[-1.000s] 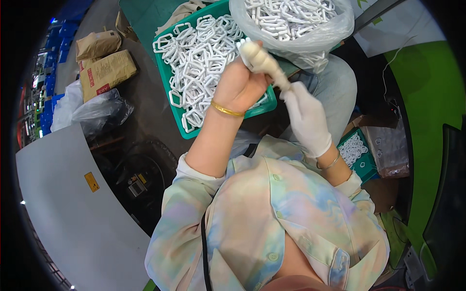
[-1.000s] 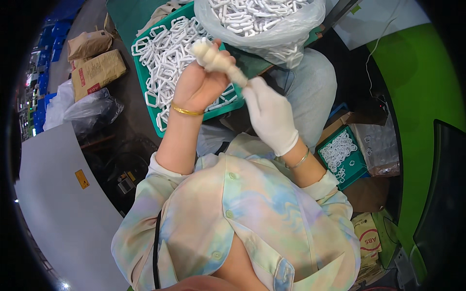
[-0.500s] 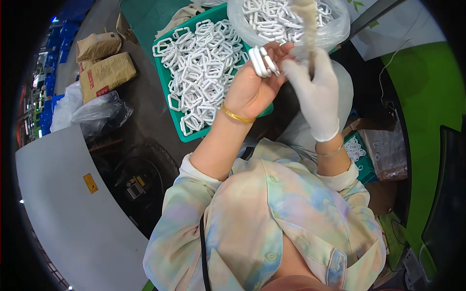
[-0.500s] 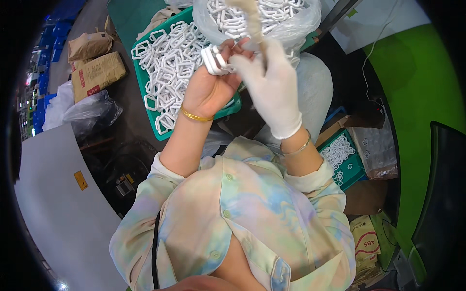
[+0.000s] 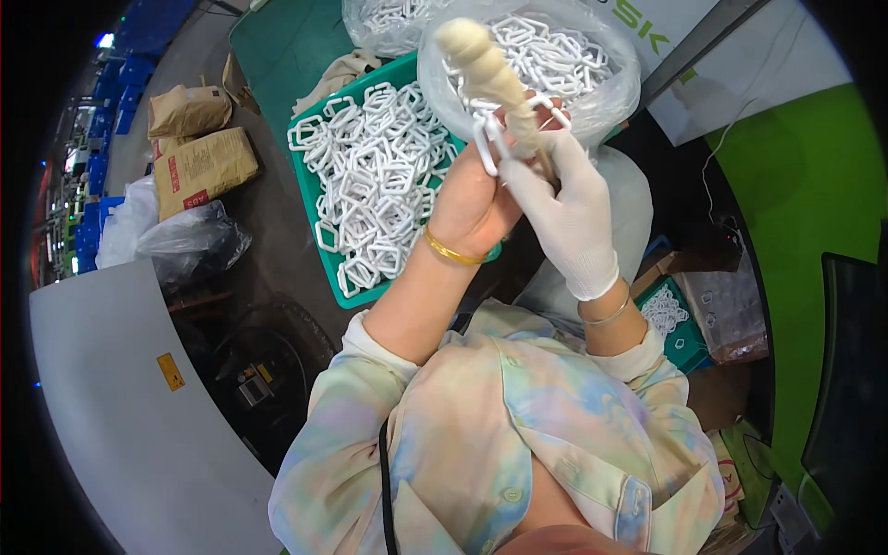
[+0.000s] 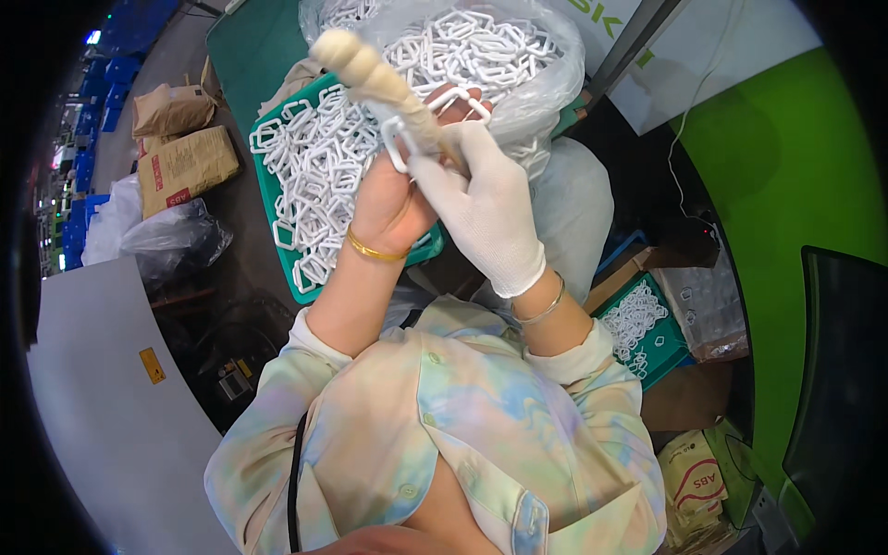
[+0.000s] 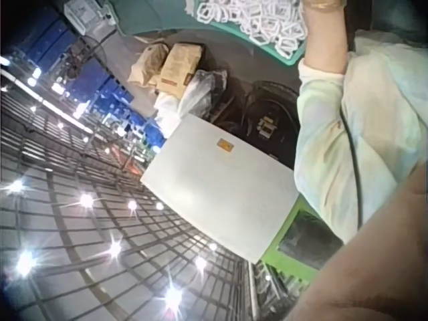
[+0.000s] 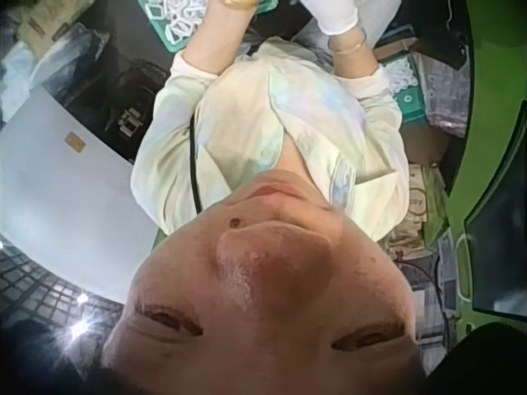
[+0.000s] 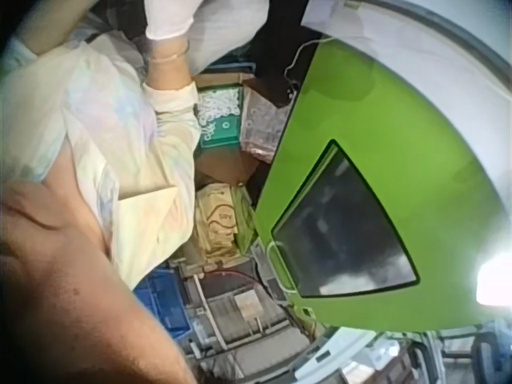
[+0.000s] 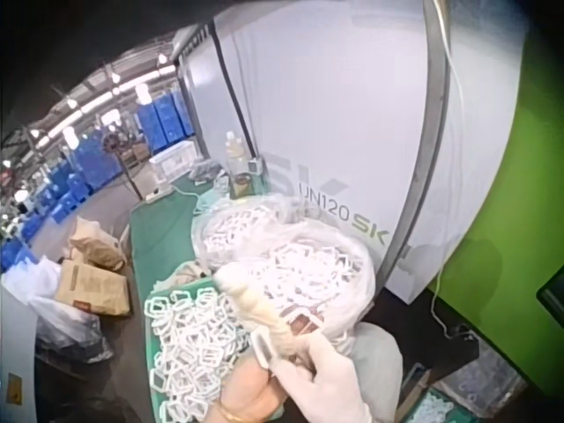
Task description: The person cleans plastic links using a cloth-wrapped rod, rearranges a cardboard box and trays, and sorts the plastic links between green trays and plastic bags by hand while wiping them.
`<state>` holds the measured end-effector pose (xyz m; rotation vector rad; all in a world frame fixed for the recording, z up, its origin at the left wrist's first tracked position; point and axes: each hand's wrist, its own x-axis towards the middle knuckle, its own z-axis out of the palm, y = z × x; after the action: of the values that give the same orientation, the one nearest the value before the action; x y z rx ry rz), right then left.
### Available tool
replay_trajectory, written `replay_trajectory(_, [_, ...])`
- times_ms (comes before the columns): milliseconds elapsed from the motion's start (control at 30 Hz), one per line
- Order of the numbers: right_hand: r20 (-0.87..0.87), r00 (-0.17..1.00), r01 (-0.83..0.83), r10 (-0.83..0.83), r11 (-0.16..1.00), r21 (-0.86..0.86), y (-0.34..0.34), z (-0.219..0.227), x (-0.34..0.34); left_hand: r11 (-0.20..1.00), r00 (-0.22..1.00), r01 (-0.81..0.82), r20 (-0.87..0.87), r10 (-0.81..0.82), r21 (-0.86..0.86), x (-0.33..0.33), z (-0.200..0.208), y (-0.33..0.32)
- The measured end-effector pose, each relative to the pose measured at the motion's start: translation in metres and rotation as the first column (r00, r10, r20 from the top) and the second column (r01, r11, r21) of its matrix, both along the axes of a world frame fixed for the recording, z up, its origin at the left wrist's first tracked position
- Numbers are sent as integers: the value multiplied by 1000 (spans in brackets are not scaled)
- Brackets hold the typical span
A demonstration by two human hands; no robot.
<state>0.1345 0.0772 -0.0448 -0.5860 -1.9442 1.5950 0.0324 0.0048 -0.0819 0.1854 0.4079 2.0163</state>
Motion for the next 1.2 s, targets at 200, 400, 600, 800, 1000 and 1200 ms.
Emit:
replay_trajectory(200, [-14, 983, 181, -181, 983, 4, 24, 0, 6, 998, 989, -42, 138, 48, -44, -4, 12, 0])
replay_trajectory(400, [147, 989, -34, 11, 987, 159, 34, -25, 18, 996, 994, -68, 82, 73, -59, -10, 15, 4])
replay_trajectory(600, [94, 990, 85, -109, 970, 229, 37, -24, 14, 999, 978, -43, 204, 41, 5, -18, 11, 3])
replay_trajectory(800, [119, 992, 4, -30, 978, 209, 25, -15, 13, 996, 972, -14, 237, -8, 92, -25, 3, 7])
replay_trajectory(1000, [104, 994, -31, 13, 983, 181, 26, -13, 18, 993, 980, 7, 199, -30, 114, -45, 10, 4])
replay_trajectory(1200, [6, 975, 221, -223, 970, 100, 54, -9, 37, 871, 583, -399, -812, 0, -287, -83, 85, 31])
